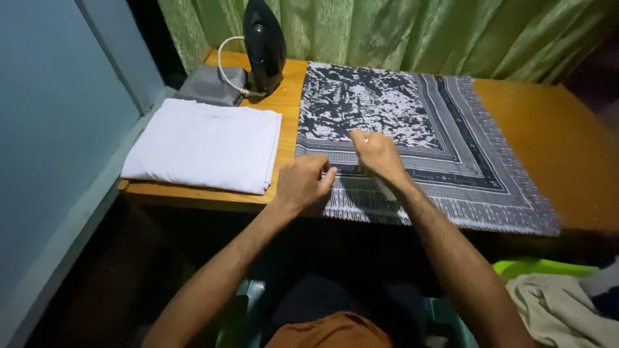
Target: The person irons a patterned cloth on a wooden table using a black iron, then folds the cloth into a compact rectangle. A white shirt and a spray bottle are visible on the table.
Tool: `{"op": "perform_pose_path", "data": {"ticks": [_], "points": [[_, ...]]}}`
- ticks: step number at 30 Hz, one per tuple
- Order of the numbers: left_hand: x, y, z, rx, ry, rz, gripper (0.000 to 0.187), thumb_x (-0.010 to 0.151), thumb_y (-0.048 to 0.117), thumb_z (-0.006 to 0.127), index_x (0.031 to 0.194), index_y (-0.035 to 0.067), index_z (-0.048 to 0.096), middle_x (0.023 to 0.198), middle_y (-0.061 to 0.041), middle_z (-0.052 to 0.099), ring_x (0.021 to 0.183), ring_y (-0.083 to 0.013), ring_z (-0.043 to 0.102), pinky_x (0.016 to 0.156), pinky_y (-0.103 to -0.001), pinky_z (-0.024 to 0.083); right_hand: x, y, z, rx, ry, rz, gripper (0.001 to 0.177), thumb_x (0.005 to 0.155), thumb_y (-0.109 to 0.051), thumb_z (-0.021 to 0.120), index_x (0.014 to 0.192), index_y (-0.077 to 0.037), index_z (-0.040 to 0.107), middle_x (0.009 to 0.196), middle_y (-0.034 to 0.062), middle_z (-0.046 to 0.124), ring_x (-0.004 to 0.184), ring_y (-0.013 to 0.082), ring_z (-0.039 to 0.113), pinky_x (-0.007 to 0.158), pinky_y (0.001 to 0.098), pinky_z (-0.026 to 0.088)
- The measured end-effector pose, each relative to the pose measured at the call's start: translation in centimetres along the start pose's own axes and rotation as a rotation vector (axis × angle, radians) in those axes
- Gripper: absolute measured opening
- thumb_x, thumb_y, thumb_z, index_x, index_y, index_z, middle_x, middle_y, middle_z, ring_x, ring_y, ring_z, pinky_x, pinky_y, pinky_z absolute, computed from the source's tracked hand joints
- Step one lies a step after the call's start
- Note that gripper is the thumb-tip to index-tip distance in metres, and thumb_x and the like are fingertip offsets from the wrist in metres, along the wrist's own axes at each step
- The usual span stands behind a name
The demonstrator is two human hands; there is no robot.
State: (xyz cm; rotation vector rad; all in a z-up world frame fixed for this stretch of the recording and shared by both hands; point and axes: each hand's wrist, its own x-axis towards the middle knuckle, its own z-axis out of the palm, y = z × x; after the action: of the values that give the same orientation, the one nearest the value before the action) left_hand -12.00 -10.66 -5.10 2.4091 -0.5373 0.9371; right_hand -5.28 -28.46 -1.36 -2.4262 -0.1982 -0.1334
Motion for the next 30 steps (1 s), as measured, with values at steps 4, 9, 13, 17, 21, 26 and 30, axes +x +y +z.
{"op": "perform_pose_path", "data": {"ticks": [4, 9, 13, 17, 21, 26, 30], "points": [[2.8, -1.1, 0.8, -0.013, -0.097, -0.098, 0.021, 0.083, 0.031, 0.065, 0.074, 0.012, 0.061, 0.065, -0.012, 0.064, 0.070, -0.0352, 0.068, 0.057, -0.046, 0.054, 3.9, 0.8, 0.5, 0.046, -0.004, 0.036, 0.060, 0.087, -0.053, 0.048, 0.077, 0.001, 0.072, 0.089, 0.0248, 0.069, 0.103, 0.0451, 0.062, 0.087, 0.0555, 0.043], [6.7, -3.9, 3.9, 0.133, -0.153, -0.142, 0.021, 0.078, 0.035, 0.068, 0.075, 0.017, 0.059, 0.071, -0.004, 0.063, 0.076, -0.0281, 0.068, 0.064, -0.040, 0.056, 7.2, -1.2, 0.1, -0.036, -0.012, 0.054, 0.070, 0.089, -0.060, 0.044, 0.081, 0.003, 0.072, 0.089, 0.0305, 0.068, 0.103, 0.0470, 0.063, 0.091, 0.0563, 0.045], [9.3, -5.4, 4.8, 0.139, -0.188, -0.119, 0.020, 0.080, 0.034, 0.066, 0.076, 0.015, 0.061, 0.072, -0.006, 0.063, 0.077, -0.0312, 0.068, 0.066, -0.043, 0.056, 11.5, 0.3, 1.1, -0.016, 0.034, 0.035, 0.066, 0.091, -0.054, 0.043, 0.082, 0.005, 0.071, 0.093, 0.0296, 0.068, 0.106, 0.0463, 0.061, 0.093, 0.0577, 0.043], [11.5, -6.3, 5.7, 0.074, -0.275, -0.131, 0.020, 0.082, 0.029, 0.063, 0.078, 0.010, 0.063, 0.073, -0.014, 0.066, 0.078, -0.0370, 0.069, 0.066, -0.048, 0.056, 13.9, 1.1, 0.9, 0.082, 0.061, 0.131, 0.067, 0.085, -0.057, 0.043, 0.086, 0.003, 0.072, 0.098, 0.0279, 0.068, 0.112, 0.0452, 0.059, 0.096, 0.0569, 0.042], [13.6, -7.4, 8.2, 0.113, -0.319, -0.122, 0.021, 0.082, 0.031, 0.064, 0.082, 0.010, 0.063, 0.076, -0.013, 0.066, 0.080, -0.0362, 0.069, 0.067, -0.047, 0.056, 16.7, 3.5, 0.7, 0.068, 0.090, 0.166, 0.074, 0.086, -0.061, 0.042, 0.090, 0.007, 0.071, 0.102, 0.0326, 0.066, 0.114, 0.0475, 0.056, 0.095, 0.0586, 0.039], [15.9, -7.4, 11.2, 0.131, -0.317, -0.121, 0.022, 0.081, 0.034, 0.064, 0.084, 0.013, 0.063, 0.078, -0.010, 0.066, 0.081, -0.0330, 0.069, 0.067, -0.044, 0.057, 18.3, 4.7, -0.6, 0.088, 0.107, 0.180, 0.071, 0.086, -0.056, 0.041, 0.090, 0.008, 0.071, 0.102, 0.0325, 0.066, 0.114, 0.0481, 0.056, 0.096, 0.0594, 0.040], [17.3, -7.8, 13.8, 0.116, -0.306, -0.088, 0.021, 0.080, 0.033, 0.065, 0.084, 0.012, 0.064, 0.080, -0.010, 0.066, 0.083, -0.0334, 0.069, 0.068, -0.045, 0.057, 19.1, 6.2, -1.6, 0.094, 0.136, 0.222, 0.071, 0.085, -0.056, 0.041, 0.090, 0.008, 0.071, 0.101, 0.0318, 0.066, 0.114, 0.0470, 0.056, 0.095, 0.0584, 0.040]]}}
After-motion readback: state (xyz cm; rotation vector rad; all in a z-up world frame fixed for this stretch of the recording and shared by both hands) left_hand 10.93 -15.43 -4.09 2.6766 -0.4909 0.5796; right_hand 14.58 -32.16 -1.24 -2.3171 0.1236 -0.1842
